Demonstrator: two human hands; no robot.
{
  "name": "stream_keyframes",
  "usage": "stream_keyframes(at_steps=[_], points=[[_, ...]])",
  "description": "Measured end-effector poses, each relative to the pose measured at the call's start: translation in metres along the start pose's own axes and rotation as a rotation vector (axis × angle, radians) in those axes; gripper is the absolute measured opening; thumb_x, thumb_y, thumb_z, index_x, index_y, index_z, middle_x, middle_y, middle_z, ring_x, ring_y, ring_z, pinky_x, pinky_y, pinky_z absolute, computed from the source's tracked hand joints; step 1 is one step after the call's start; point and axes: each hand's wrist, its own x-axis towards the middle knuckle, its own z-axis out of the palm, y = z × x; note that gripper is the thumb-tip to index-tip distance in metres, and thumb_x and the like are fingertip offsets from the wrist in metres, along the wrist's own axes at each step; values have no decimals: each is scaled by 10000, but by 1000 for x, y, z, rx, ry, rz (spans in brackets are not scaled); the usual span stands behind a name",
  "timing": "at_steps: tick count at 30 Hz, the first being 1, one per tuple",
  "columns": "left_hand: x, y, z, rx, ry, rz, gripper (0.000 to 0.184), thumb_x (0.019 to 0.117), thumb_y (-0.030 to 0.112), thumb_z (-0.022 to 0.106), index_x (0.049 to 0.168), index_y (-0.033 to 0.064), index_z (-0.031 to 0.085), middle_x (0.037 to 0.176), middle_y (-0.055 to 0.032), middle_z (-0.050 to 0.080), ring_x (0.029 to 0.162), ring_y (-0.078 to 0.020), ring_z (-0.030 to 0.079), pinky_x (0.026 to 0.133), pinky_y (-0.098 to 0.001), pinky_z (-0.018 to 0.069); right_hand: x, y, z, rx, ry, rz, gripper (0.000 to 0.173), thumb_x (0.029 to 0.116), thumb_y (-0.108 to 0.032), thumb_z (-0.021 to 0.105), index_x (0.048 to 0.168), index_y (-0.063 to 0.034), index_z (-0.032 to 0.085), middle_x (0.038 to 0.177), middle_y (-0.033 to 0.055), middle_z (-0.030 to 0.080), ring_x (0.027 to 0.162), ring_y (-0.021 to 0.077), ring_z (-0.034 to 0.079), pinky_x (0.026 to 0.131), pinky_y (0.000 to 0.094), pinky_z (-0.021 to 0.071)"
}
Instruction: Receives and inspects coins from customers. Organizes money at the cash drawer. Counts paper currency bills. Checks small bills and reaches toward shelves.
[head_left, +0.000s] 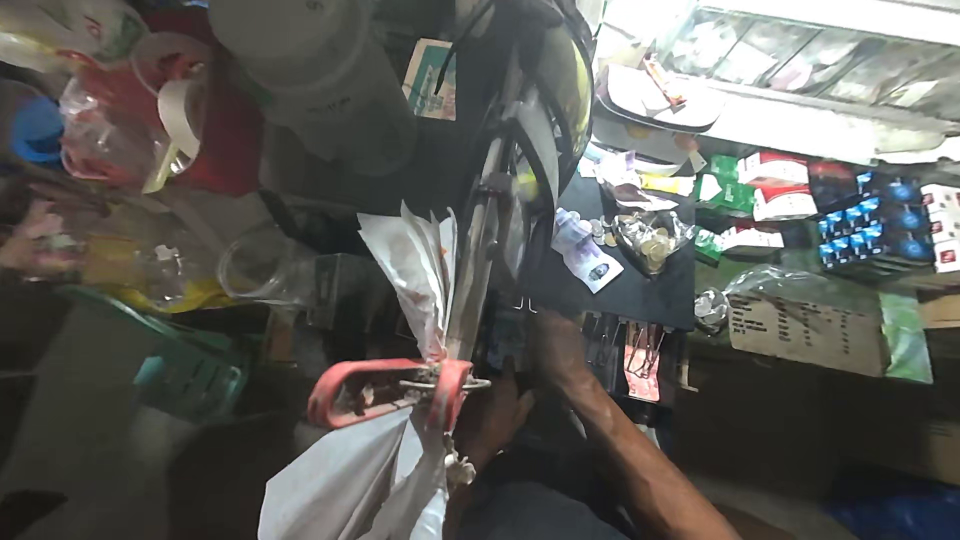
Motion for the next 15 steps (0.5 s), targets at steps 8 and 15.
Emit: stream_keyframes(at_steps=[8, 15], points=[[6, -1, 1, 68, -7, 33, 757, 1050, 511, 495, 1578, 5, 300, 1246, -277, 648, 1168, -424, 641, 1016, -552, 491, -29, 18, -19, 150, 334, -425, 381, 972, -116, 627, 1332, 5, 649, 1174, 214, 701, 906, 312, 733, 783, 450, 615], [8, 0, -2, 70, -14, 33, 722, 1045, 484, 523, 1540, -12, 349, 1256, -275, 643, 1200, -435, 619, 1025, -562, 483, -29, 19, -6, 182, 352, -547, 290, 964, -85, 617, 1227, -23, 721, 1262, 223, 680, 1136, 343, 692, 938, 440, 592]])
